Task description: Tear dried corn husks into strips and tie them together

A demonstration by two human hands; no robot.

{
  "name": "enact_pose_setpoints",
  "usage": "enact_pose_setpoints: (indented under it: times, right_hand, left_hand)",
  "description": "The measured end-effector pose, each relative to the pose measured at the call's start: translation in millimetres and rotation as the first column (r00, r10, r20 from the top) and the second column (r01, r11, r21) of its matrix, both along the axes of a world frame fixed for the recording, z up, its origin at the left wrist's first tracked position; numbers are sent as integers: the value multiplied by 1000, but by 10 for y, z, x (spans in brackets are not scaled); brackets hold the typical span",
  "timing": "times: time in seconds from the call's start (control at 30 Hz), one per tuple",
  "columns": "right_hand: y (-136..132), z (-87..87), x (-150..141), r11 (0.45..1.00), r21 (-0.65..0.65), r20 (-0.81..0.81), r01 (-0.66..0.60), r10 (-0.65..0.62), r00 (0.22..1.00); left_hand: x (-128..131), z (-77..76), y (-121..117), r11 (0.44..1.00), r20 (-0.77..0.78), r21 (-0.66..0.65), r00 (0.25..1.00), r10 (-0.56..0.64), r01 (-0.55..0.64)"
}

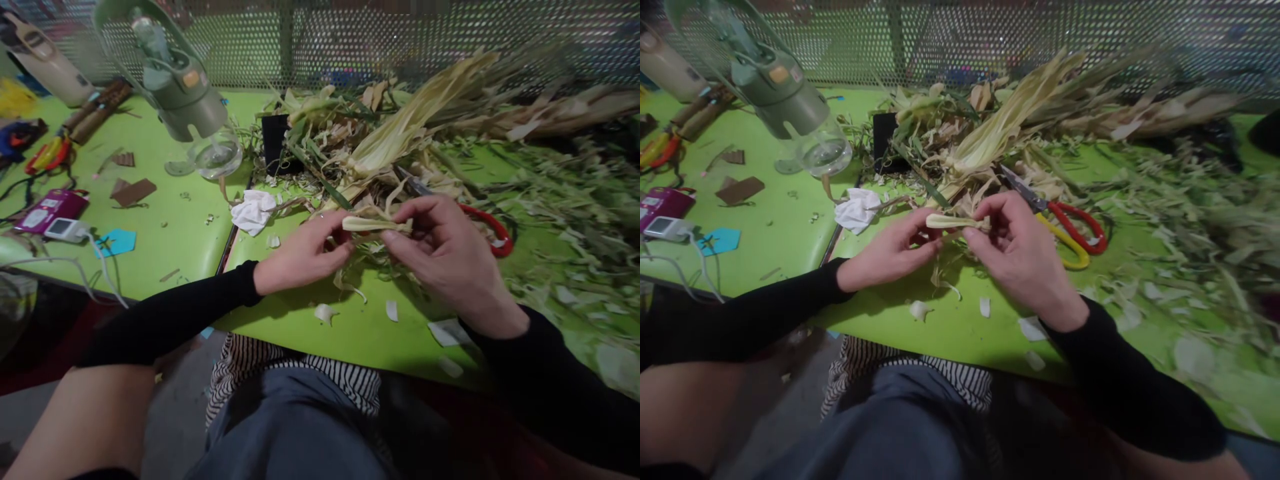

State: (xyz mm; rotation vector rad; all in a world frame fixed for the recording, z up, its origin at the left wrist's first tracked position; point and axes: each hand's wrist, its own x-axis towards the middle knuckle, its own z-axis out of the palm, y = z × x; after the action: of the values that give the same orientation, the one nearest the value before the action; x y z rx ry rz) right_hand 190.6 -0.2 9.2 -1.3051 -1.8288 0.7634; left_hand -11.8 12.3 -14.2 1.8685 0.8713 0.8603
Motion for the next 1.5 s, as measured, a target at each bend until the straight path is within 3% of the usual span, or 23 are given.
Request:
enact_pose_setpoints:
  times: [0.13, 0.23, 0.3, 0.4, 0.47, 0.57, 0.6, 0.67, 0.77, 0.83, 0.93, 1.13, 1.33, 1.5]
  right_hand:
    - [-45, -82, -63, 994, 107, 176, -23, 3, 984]
    - [-82, -102, -116, 984, 179, 233, -8, -35, 972]
    - [-98, -86, -130, 988, 147, 220, -41, 8, 976]
    - [-98, -44, -107, 991, -63, -2, -122, 122, 992]
    - [-83, -29, -75, 972, -182, -195, -146, 110, 975]
    - [-51, -47, -35, 956, -251, -337, -154, 62, 939]
    - [-42, -59, -30, 952, -261, -358, -161, 59, 932]
    - [-27, -84, -31, 951, -265, -382, -160, 49, 923]
    - [-18, -110, -55, 966, -232, -361, -115, 24, 932]
    - [-18, -124, -76, 971, -218, -352, -97, 14, 936]
    - [-18, -143, -102, 968, -221, -361, -118, 31, 932]
    - [-29, -139, -103, 952, -261, -360, -162, 60, 931]
    - [-36, -129, -116, 956, -279, -376, -89, -24, 926]
    - [-36, -147, -131, 981, -195, -298, -16, -44, 953]
  left_hand:
    - [28, 11, -37, 997, -17, 80, 1000, -18, 19]
    - [57, -17, -44, 999, 13, 29, 1000, 18, -18]
    - [67, -30, -29, 998, 59, -46, 997, 52, -50]
    - [73, -37, 12, 955, 243, -297, 967, 76, -1]
    - [77, -45, 38, 874, 375, -475, 922, 95, 104]
    - [81, -62, 51, 782, 478, -577, 874, 91, 234]
    - [78, -64, 49, 784, 487, -570, 870, 79, 247]
    - [65, -60, 42, 846, 459, -488, 888, 40, 214]
    - [35, -38, 30, 981, 276, -183, 961, -16, 69]
    - [22, -34, 20, 999, 139, 40, 990, -31, 25]
    - [21, -64, -1, 978, 7, 207, 1000, -25, 23]
    - [39, -144, 11, 925, -141, 378, 990, 16, 39]
    - [36, -57, 47, 978, 18, 206, 1000, 14, -17]
    - [39, -141, 47, 950, -73, 301, 996, -58, 77]
